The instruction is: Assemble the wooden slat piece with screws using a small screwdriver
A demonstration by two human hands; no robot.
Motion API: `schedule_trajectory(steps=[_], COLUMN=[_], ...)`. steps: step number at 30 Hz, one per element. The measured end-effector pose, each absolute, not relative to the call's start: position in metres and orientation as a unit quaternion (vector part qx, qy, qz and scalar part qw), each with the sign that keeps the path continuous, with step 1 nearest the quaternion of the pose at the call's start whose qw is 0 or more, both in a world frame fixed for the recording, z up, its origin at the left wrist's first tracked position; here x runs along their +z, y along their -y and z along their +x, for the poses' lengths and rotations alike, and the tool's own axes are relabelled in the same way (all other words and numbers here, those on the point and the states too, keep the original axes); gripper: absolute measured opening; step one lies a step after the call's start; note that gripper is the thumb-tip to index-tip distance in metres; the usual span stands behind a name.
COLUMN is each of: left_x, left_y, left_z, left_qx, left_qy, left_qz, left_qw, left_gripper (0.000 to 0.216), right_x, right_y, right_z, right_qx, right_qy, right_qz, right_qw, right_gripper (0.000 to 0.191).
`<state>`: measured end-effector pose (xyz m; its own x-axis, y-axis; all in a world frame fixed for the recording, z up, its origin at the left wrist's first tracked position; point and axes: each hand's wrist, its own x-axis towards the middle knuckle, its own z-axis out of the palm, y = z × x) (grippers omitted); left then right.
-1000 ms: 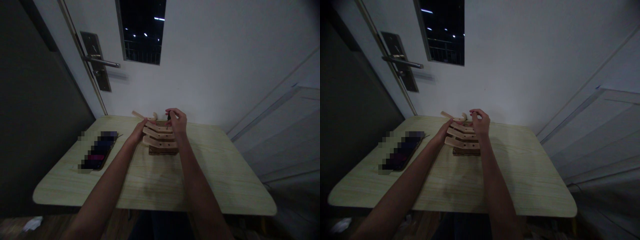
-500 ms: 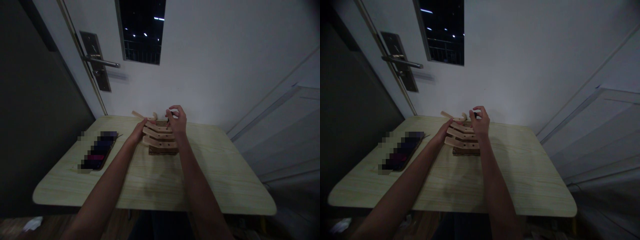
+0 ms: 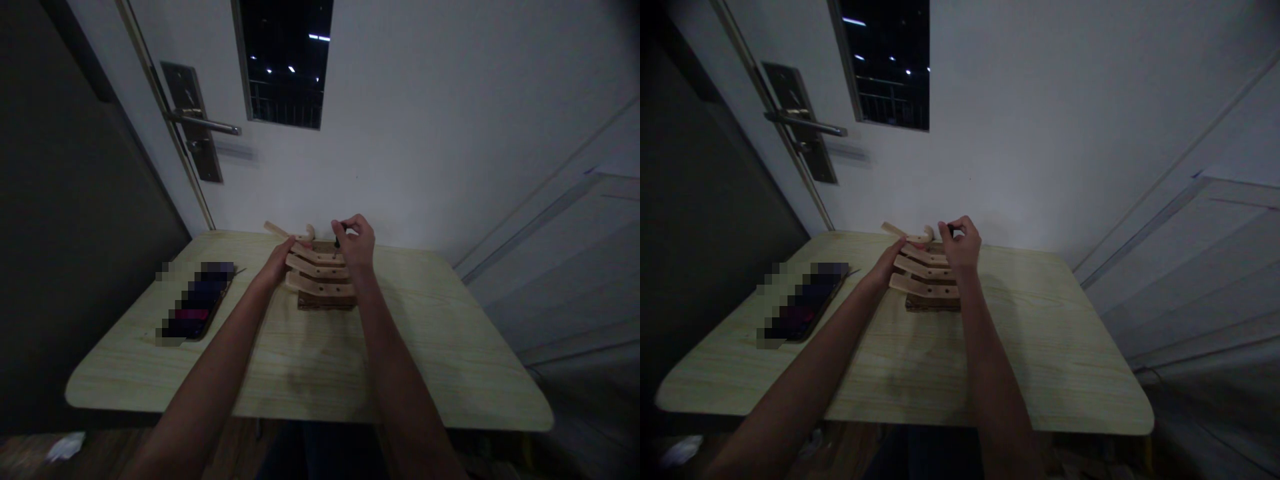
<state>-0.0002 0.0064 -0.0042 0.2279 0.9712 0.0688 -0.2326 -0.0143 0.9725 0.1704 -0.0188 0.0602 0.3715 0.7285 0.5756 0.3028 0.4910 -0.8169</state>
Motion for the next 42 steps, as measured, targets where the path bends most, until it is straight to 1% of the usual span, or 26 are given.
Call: schedule_trajectory(steps=[2, 6, 11, 16, 21, 25, 28, 32, 37, 40, 42], left_x=[-0.0028, 0.0002, 0.0000, -0.0010, -0.0014, -0.0016, -0.0006, 0.0012, 0.0014, 0.0004, 0.0002], left_y=[-0.0052, -0.0028, -0.0037, -0.0047, -0.0049, -0.0048, -0.0047, -0.0046, -0.0033, -0.0032, -0.0031], left_z=[-0.0001, 0.0006, 0.0011, 0.0018, 0.0012, 0.0009, 0.0013, 0.0018, 0.0020, 0.0018, 0.0015], left_qx=[0.504, 0.505, 0.500, 0.506, 0.503, 0.501, 0.502, 0.504, 0.503, 0.502, 0.499], left_qy=[-0.366, -0.369, -0.374, -0.362, -0.368, -0.372, -0.372, -0.371, -0.380, -0.379, -0.377], left_qz=[0.504, 0.501, 0.501, 0.487, 0.493, 0.502, 0.499, 0.496, 0.491, 0.488, 0.493], left_qw=[0.598, 0.598, 0.600, 0.612, 0.607, 0.599, 0.600, 0.602, 0.602, 0.605, 0.605], left_gripper=[0.060, 0.059, 0.060, 0.058, 0.059, 0.060, 0.059, 0.059, 0.058, 0.058, 0.058], right_x=[0.0593, 0.0612, 0.0627, 0.0627, 0.0631, 0.0590, 0.0585, 0.0627, 0.0644, 0.0642, 0.0645], right_y=[0.0188, 0.0212, 0.0217, 0.0219, 0.0214, 0.0180, 0.0181, 0.0224, 0.0250, 0.0243, 0.0240], right_z=[0.1706, 0.1701, 0.1706, 0.1708, 0.1701, 0.1706, 0.1713, 0.1714, 0.1703, 0.1702, 0.1702], right_qx=[0.163, 0.176, 0.194, 0.202, 0.155, 0.137, 0.145, 0.146, 0.188, 0.194, 0.176], right_qy=[0.542, 0.585, 0.583, 0.570, 0.577, 0.557, 0.559, 0.591, 0.575, 0.570, 0.575], right_qz=[-0.468, -0.446, -0.460, -0.467, -0.488, -0.495, -0.486, -0.484, -0.483, -0.481, -0.479], right_qw=[0.679, 0.654, 0.642, 0.645, 0.636, 0.652, 0.656, 0.629, 0.633, 0.637, 0.639], right_gripper=[0.030, 0.022, 0.031, 0.028, 0.025, 0.025, 0.026, 0.022, 0.034, 0.030, 0.027])
